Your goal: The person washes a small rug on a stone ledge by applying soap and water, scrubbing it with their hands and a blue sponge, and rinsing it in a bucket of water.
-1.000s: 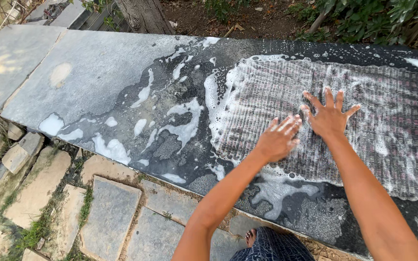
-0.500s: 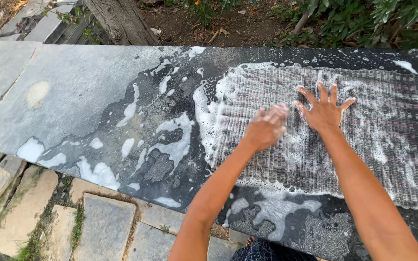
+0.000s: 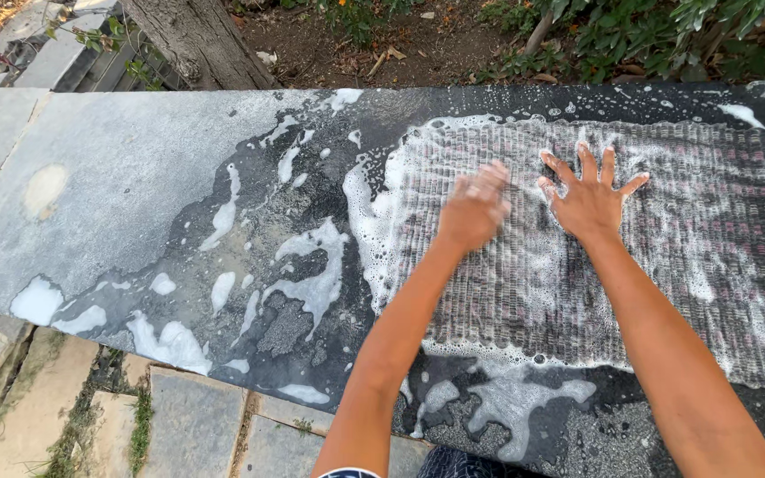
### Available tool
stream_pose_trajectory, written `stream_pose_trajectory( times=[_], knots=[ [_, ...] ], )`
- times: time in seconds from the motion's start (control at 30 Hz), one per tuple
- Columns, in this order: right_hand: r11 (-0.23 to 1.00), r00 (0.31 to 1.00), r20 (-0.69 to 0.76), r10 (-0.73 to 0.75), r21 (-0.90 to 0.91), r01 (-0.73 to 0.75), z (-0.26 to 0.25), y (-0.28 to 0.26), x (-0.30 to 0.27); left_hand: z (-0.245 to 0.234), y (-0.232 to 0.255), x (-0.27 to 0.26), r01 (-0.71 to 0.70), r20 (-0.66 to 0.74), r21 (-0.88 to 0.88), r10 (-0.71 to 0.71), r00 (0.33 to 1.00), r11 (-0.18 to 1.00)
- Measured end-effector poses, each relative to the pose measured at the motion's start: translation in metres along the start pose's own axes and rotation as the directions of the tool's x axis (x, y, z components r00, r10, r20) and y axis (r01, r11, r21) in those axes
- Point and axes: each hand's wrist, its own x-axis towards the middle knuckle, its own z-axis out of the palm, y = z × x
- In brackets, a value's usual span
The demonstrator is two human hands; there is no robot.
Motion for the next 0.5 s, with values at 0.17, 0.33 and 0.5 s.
stream_pose_trajectory(
  times=[0.17,0.33,0.5],
  knots=[
    [1.0,1.0,0.02,0.021,0.012,-0.021,-0.001,-0.002,-0.001,-0.013,-0.067,0.007,0.378,-0.193,0.079,-0.358,0.914,0.922],
    [0.998,0.999,-0.037,-0.014,-0.054,0.012,0.014,0.005,0.035,-0.002,0.024,0.013,-0.065,-0.091,0.086,0.073,0.993,0.994],
    [1.0,1.0,0.03,-0.002,-0.017,0.003,0.007,0.003,0.043,-0.046,-0.049,0.024,0.235,0.023,-0.009,-0.235,0.972,0.972]
  ],
)
